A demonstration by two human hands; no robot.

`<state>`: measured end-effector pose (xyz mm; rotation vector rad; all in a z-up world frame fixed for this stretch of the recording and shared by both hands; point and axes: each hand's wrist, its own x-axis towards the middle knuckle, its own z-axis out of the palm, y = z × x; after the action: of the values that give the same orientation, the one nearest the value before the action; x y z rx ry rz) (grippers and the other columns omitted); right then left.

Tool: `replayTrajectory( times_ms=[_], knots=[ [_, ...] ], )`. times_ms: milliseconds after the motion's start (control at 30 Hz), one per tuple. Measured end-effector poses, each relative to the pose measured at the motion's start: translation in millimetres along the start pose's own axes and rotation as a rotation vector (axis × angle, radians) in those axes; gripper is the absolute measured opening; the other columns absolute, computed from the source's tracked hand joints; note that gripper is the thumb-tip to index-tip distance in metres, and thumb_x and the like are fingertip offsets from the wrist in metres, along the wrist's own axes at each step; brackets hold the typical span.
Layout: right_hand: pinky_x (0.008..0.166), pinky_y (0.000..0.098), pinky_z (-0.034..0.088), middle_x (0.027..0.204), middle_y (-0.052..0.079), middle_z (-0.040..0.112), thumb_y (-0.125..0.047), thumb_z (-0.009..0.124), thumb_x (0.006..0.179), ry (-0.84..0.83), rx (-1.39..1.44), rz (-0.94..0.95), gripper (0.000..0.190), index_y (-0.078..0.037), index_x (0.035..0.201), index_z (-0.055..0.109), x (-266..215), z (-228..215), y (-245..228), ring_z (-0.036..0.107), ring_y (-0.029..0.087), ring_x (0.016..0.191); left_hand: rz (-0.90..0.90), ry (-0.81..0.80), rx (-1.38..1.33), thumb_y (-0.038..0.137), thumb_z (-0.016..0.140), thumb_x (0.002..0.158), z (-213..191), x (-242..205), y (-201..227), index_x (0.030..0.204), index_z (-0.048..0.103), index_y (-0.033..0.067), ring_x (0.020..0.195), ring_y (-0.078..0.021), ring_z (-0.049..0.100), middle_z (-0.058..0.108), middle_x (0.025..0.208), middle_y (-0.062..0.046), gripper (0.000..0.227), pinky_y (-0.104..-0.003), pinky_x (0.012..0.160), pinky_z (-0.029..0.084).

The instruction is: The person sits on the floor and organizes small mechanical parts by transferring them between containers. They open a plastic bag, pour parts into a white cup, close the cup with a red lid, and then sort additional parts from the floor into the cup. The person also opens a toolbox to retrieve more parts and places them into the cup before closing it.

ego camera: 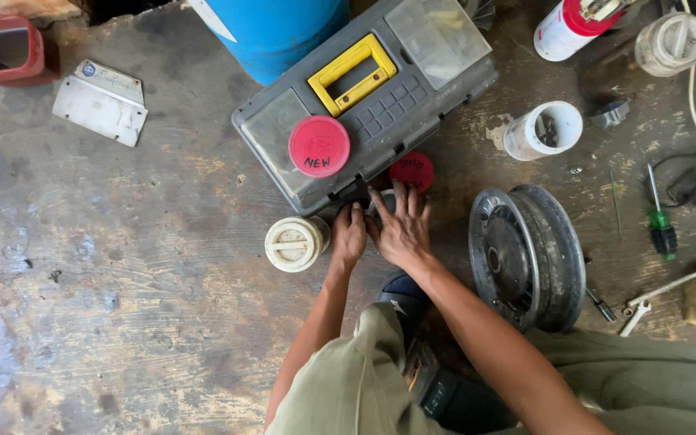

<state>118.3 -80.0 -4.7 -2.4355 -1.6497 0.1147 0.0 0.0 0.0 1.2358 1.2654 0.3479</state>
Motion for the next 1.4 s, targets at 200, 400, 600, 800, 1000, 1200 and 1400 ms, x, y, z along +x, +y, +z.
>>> replayTrajectory(
  times_ms=[200, 400, 600, 800, 1000, 1200, 1400],
  knots=[
    [0.105, 0.0808, 0.027, 0.163, 0.022, 0.028, -0.038, 0.058, 0.098, -0.263, 0.182, 0.075, 0.059, -0.032, 0.155, 0.046, 4, -56, -12, 0.033, 0.055, 0.145, 0.049, -0.078, 0.06, 0.041, 0.039, 0.109, -6, -18, 41, 0.132, 0.063, -0.001, 0.128, -0.0469, 0.056, 0.065, 0.128, -0.032, 0.054, -0.059, 0.107, 0.045],
    [0.106, 0.0752, 0.029, 0.149, 0.019, 0.044, -0.046, 0.046, 0.105, -0.138, 0.126, 0.009, 0.047, -0.028, 0.148, 0.054, 5, -53, -8, 0.045, 0.045, 0.135, 0.108, -0.101, 0.09, 0.042, 0.037, 0.111, -1, -22, 40, 0.139, 0.059, -0.002, 0.129, -0.0467, 0.057, 0.064, 0.132, -0.03, 0.057, -0.058, 0.106, 0.047],
    [0.101, 0.0709, 0.036, 0.15, 0.016, 0.049, -0.036, 0.044, 0.104, 0.118, -0.029, -0.087, 0.048, -0.032, 0.151, 0.052, 1, -35, -11, 0.045, 0.045, 0.139, 0.136, -0.057, 0.051, 0.046, 0.04, 0.109, 12, -3, 8, 0.136, 0.058, 0.0002, 0.126, -0.0508, 0.056, 0.062, 0.129, -0.035, 0.056, -0.059, 0.102, 0.049],
    [0.102, 0.0709, 0.037, 0.149, 0.018, 0.049, -0.038, 0.04, 0.106, 0.071, -0.089, -0.116, 0.044, -0.029, 0.147, 0.055, 5, -33, -8, 0.046, 0.046, 0.138, 0.057, -0.048, 0.092, 0.049, 0.037, 0.11, 22, 10, -13, 0.143, 0.055, 0.0027, 0.13, -0.0481, 0.055, 0.06, 0.136, -0.033, 0.06, -0.056, 0.107, 0.048],
    [0.117, 0.0593, 0.032, 0.149, 0.027, 0.049, -0.013, 0.049, 0.102, 0.176, 0.806, 0.169, 0.053, -0.005, 0.154, 0.046, 6, -14, 13, 0.042, 0.048, 0.139, -0.13, -0.086, 0.058, 0.062, 0.03, 0.107, 8, 11, -3, 0.149, 0.05, 0.003, 0.145, -0.0411, 0.044, 0.052, 0.15, -0.028, 0.075, -0.05, 0.122, 0.032],
    [0.112, 0.0456, 0.043, 0.138, 0.018, 0.056, -0.017, 0.054, 0.106, 0.475, 0.837, 0.407, 0.038, -0.009, 0.143, 0.056, 1, -5, 31, 0.053, 0.036, 0.132, -0.03, -0.039, 0.096, 0.051, 0.039, 0.108, -1, -4, -5, 0.144, 0.054, 0.0037, 0.142, -0.0398, 0.046, 0.056, 0.145, -0.027, 0.061, -0.05, 0.121, 0.033],
    [0.105, 0.0597, 0.043, 0.129, 0.025, 0.057, -0.025, 0.098, 0.053, 0.373, 0.545, -0.44, 0.103, -0.005, 0.143, 0.053, 117, -159, -73, 0.054, 0.047, 0.124, 0.101, -0.2, 0.258, 0.033, 0.063, 0.081, 2, 6, -55, 0.162, 0.022, 0.0112, 0.149, -0.0443, 0.033, 0.036, 0.161, -0.025, 0.094, -0.057, 0.123, 0.028]
  ],
)
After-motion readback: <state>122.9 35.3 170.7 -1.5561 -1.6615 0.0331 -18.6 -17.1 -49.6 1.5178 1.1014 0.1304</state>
